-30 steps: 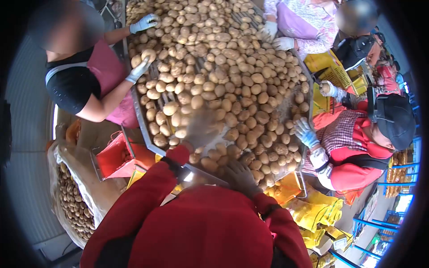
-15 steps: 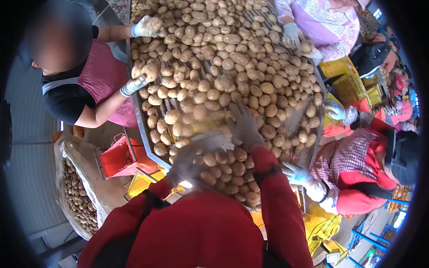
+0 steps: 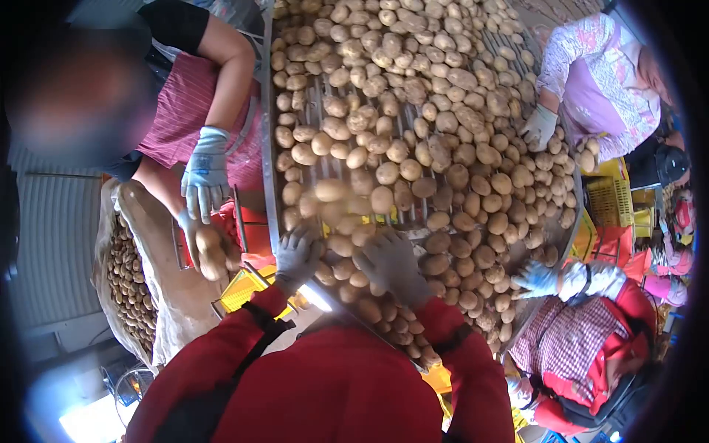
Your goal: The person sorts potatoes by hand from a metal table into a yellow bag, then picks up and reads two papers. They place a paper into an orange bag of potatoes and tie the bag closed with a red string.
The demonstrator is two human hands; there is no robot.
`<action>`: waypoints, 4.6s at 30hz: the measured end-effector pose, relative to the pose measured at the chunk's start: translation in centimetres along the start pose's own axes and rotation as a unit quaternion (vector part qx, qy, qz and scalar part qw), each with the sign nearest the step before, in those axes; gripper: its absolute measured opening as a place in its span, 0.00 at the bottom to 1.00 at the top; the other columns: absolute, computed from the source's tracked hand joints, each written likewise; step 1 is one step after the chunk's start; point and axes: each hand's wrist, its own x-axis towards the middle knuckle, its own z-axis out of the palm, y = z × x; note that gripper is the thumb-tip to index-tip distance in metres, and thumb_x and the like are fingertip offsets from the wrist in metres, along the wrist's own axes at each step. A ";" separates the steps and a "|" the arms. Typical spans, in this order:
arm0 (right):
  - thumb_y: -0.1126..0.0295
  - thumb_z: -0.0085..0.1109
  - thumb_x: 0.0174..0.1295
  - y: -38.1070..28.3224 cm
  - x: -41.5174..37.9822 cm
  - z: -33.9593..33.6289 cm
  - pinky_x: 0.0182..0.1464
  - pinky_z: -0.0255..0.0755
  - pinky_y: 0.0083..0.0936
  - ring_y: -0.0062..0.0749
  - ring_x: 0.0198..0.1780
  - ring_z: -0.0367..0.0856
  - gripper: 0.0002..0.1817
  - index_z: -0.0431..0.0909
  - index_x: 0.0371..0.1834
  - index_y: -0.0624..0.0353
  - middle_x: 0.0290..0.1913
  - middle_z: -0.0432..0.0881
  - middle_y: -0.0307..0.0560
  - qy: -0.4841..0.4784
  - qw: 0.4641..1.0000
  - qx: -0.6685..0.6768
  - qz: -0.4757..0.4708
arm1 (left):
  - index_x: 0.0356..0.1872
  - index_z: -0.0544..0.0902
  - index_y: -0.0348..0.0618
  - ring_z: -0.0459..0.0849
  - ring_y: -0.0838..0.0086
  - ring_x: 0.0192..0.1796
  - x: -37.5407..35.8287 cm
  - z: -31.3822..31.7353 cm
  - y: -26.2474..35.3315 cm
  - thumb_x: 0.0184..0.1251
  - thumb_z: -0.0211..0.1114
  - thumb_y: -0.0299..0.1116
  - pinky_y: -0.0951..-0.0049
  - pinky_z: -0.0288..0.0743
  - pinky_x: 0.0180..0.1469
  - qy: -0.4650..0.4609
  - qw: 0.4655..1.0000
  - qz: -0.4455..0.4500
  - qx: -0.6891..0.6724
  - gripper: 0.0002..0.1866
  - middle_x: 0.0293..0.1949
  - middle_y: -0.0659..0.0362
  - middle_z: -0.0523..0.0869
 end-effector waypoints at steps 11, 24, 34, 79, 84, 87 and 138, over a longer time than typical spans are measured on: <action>0.53 0.66 0.64 -0.8 11.6 3.9 0.52 0.81 0.46 0.59 0.46 0.86 0.20 0.84 0.55 0.50 0.52 0.85 0.57 -0.105 0.994 0.018 0.038 | 0.52 0.82 0.49 0.82 0.54 0.55 0.1 -0.7 0.3 0.62 0.69 0.32 0.53 0.74 0.57 0.069 0.997 -0.006 -0.026 0.16 0.57 0.54 0.84; 0.74 0.76 0.57 -2.8 -7.8 -3.1 0.60 0.80 0.29 0.32 0.62 0.80 0.49 0.56 0.80 0.64 0.64 0.79 0.49 0.134 0.874 0.459 0.087 | 0.52 0.85 0.47 0.83 0.52 0.56 0.8 -2.0 2.4 0.69 0.67 0.33 0.53 0.76 0.58 0.042 0.992 -0.055 -0.104 0.13 0.57 0.47 0.84; 0.67 0.47 0.80 -9.5 -11.1 -6.7 0.50 0.80 0.30 0.31 0.54 0.84 0.18 0.72 0.67 0.61 0.57 0.84 0.49 0.101 0.910 0.387 0.108 | 0.56 0.84 0.44 0.86 0.52 0.50 2.2 -15.1 20.5 0.65 0.74 0.45 0.57 0.81 0.54 -0.173 0.941 -0.018 -0.291 0.23 0.50 0.48 0.86; 0.57 0.48 0.80 -9.6 -15.5 -5.0 0.66 0.74 0.27 0.30 0.57 0.83 0.23 0.67 0.68 0.64 0.57 0.83 0.47 -0.093 0.475 0.875 0.021 | 0.38 0.85 0.39 0.90 0.61 0.40 0.7 -13.3 19.7 0.71 0.70 0.36 0.60 0.82 0.42 -0.099 0.916 -0.017 -0.387 0.10 0.35 0.53 0.89; 0.66 0.55 0.77 -10.6 -17.3 -6.2 0.68 0.73 0.32 0.30 0.61 0.82 0.27 0.61 0.74 0.63 0.64 0.81 0.51 0.102 0.715 0.651 0.235 | 0.40 0.87 0.42 0.90 0.60 0.40 0.6 -14.5 19.3 0.74 0.66 0.41 0.59 0.81 0.44 -0.120 0.920 -0.011 -0.373 0.12 0.34 0.53 0.90; 0.62 0.53 0.78 -9.4 -17.8 -5.1 0.65 0.75 0.31 0.29 0.60 0.82 0.27 0.60 0.74 0.61 0.65 0.79 0.50 0.088 0.818 0.543 0.167 | 0.48 0.85 0.48 0.89 0.58 0.42 -0.4 -17.7 21.3 0.73 0.67 0.43 0.57 0.81 0.46 -0.190 0.917 0.001 -0.351 0.12 0.41 0.55 0.88; 0.65 0.60 0.73 -13.2 -11.7 -8.9 0.51 0.78 0.27 0.31 0.45 0.85 0.10 0.86 0.48 0.58 0.44 0.87 0.44 0.166 0.890 0.361 0.226 | 0.72 0.69 0.40 0.85 0.62 0.62 -1.8 -16.5 16.7 0.78 0.61 0.39 0.61 0.85 0.59 -0.380 0.474 -0.233 -0.760 0.27 0.61 0.54 0.82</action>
